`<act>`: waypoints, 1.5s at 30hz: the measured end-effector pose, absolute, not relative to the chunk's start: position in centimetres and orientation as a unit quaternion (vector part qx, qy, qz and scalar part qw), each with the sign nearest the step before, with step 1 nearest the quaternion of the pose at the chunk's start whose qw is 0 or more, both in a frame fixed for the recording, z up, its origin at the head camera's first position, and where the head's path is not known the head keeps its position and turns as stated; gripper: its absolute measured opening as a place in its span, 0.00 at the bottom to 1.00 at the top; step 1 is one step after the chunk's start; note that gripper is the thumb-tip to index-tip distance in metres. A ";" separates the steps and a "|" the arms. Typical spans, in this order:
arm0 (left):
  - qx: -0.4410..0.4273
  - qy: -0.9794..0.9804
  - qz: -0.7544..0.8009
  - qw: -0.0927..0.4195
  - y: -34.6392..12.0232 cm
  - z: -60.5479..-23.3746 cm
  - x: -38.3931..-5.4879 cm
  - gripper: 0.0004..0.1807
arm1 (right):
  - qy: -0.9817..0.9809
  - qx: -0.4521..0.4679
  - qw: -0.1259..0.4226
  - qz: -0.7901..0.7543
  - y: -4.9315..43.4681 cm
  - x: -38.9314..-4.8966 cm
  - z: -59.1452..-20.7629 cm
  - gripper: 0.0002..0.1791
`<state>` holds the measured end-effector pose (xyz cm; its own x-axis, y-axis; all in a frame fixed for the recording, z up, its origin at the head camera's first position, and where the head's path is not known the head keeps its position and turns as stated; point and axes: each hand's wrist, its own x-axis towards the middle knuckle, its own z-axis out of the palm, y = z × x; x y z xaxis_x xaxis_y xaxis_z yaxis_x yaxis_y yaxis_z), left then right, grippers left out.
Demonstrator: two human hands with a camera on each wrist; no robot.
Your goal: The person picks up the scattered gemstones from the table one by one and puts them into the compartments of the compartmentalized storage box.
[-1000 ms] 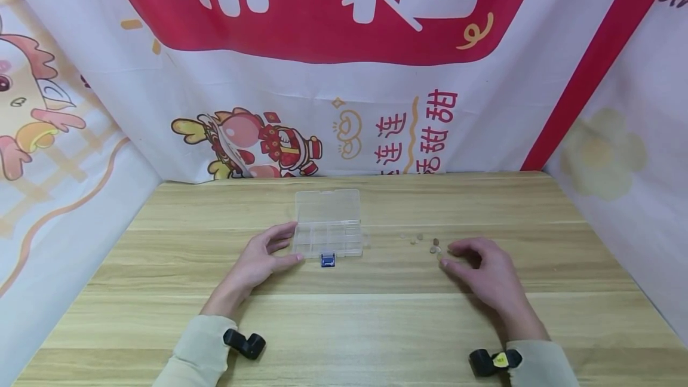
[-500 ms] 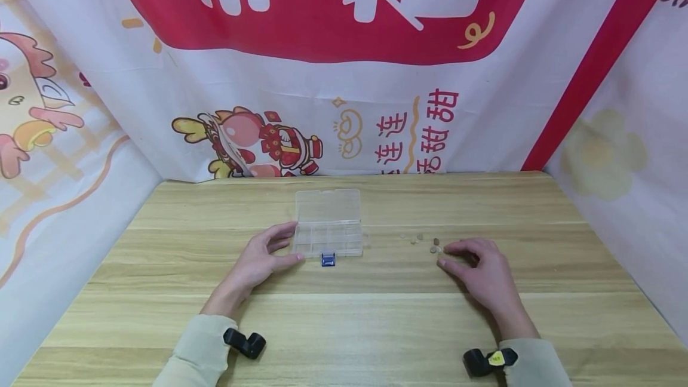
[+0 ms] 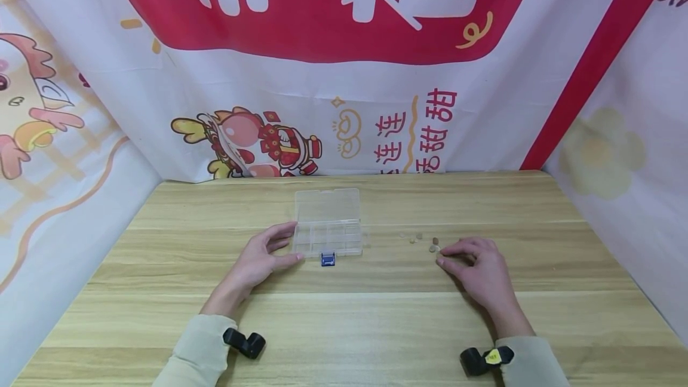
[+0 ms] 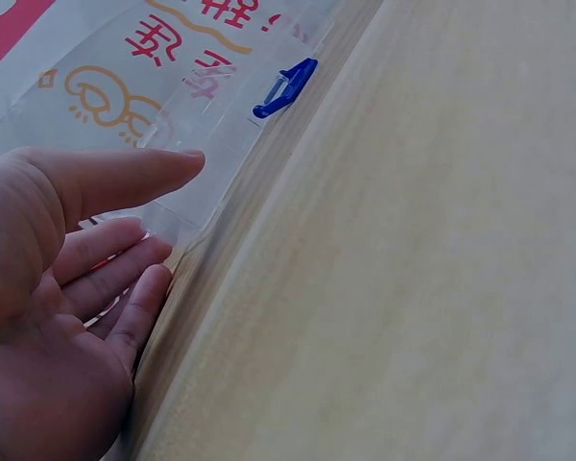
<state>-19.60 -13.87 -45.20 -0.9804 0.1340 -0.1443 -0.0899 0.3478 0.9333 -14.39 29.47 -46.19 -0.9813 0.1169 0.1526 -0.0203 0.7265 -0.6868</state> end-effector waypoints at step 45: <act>0.018 0.810 0.578 0.096 -13.9 -45.3 -19.6 0.42 | -0.910 -0.034 0.075 0.407 29.0 -14.1 -44.3 0.19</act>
<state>-19.62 -13.86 -45.33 -0.9811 0.1390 -0.1344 -0.0818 0.3313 0.9400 -14.13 29.04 -44.34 -0.9864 0.1224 0.1097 -0.0003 0.6658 -0.7462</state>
